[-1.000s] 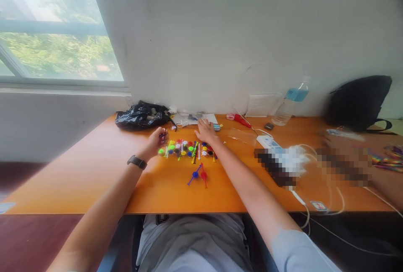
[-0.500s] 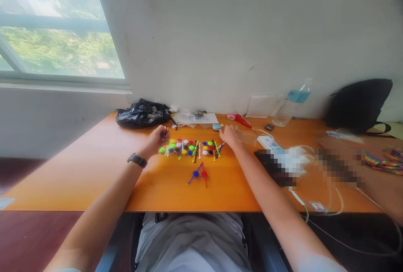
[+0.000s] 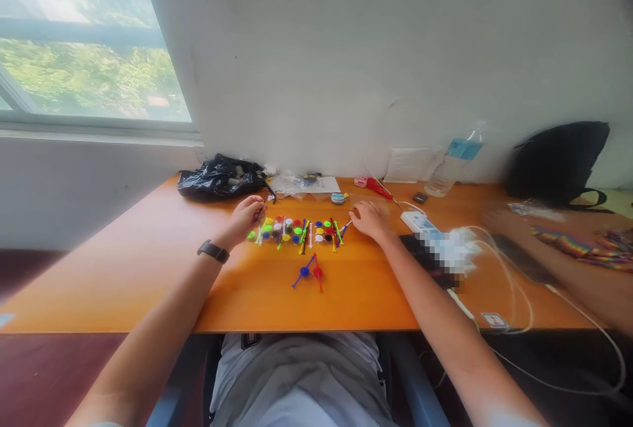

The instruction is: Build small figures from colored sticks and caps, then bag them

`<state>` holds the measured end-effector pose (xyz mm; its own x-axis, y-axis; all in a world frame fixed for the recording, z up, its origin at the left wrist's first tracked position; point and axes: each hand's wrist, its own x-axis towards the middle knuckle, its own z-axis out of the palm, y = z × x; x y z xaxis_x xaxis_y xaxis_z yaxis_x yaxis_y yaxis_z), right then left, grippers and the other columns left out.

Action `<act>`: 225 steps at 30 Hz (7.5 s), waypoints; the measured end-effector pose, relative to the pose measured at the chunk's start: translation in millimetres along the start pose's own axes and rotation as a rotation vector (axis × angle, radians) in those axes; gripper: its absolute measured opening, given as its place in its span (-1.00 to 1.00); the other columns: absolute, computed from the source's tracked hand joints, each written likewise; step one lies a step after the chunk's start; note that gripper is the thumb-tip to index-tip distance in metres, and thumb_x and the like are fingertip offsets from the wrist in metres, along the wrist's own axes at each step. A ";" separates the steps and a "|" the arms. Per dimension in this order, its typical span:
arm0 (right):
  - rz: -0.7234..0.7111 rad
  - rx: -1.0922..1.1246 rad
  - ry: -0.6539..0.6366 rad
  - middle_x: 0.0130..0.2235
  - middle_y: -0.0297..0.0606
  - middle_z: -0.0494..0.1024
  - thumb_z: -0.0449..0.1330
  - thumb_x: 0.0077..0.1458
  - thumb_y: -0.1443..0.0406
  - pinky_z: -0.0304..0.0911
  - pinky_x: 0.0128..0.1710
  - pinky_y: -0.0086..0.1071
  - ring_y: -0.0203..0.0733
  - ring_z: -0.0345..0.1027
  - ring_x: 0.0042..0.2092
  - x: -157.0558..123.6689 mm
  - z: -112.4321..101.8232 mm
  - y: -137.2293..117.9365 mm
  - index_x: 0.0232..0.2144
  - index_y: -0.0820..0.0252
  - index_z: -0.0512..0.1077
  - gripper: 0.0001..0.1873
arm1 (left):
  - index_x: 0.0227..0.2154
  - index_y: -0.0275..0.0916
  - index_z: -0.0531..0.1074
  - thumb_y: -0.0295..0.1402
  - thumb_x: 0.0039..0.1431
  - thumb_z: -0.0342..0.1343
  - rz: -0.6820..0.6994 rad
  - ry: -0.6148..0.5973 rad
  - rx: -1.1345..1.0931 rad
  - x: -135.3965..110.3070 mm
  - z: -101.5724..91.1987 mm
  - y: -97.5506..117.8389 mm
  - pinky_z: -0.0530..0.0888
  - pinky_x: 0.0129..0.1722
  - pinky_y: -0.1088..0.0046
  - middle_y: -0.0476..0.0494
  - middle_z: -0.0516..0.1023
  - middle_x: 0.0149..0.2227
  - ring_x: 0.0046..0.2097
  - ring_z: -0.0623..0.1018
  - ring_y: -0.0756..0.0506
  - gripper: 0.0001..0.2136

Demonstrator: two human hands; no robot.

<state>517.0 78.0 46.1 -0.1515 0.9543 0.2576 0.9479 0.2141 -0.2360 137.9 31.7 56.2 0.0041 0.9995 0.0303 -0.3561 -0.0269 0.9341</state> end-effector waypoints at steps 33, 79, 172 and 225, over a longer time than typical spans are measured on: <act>0.106 1.527 -0.238 -0.59 -0.53 0.03 0.25 0.18 0.10 -0.04 -0.46 -0.42 -0.36 -0.11 -0.54 -54.6 28.0 -105.0 -0.44 0.14 0.41 -0.73 | -0.07 -0.17 0.28 -0.31 0.39 0.01 0.458 -0.249 0.520 -46.1 60.9 -45.6 0.33 -0.36 0.50 0.00 0.39 -0.32 -0.35 0.38 -0.01 -0.87; -0.377 0.982 -0.015 -0.30 -0.24 0.58 0.23 0.30 0.19 0.23 -0.29 -0.32 -0.17 0.37 -0.30 -66.4 12.8 -107.9 -0.33 0.12 0.58 -0.80 | -0.09 -0.29 0.59 -0.23 0.24 0.32 0.348 -0.288 0.501 -52.6 64.7 -45.2 0.64 -0.03 0.25 -0.27 0.69 -0.09 -0.07 0.69 -0.21 -0.73; -0.077 1.402 -0.092 -0.46 -0.38 0.38 0.37 0.16 0.07 0.26 -0.44 -0.44 -0.33 0.18 -0.46 -62.2 18.2 -104.5 -0.27 0.16 0.63 -0.72 | -0.16 -0.29 0.63 -0.12 0.08 0.47 0.006 -0.245 0.148 -46.6 58.0 -33.9 0.55 -0.22 0.41 -0.17 0.67 -0.28 -0.31 0.60 -0.04 -0.62; -0.294 1.034 -0.066 -0.48 -0.42 0.32 0.32 0.21 0.04 0.02 -0.43 -0.37 -0.29 0.08 -0.46 -63.7 21.9 -108.0 -0.31 0.15 0.52 -0.71 | -0.26 -0.29 0.60 -0.06 0.09 0.44 0.009 -0.261 0.249 -47.7 59.3 -36.4 0.57 -0.21 0.35 -0.19 0.67 -0.33 -0.31 0.63 -0.12 -0.62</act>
<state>418.1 -1.4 34.7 -0.3786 0.8396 0.3896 0.1797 0.4796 -0.8589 206.0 -15.9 41.8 0.2524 0.9626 0.0988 -0.1186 -0.0706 0.9904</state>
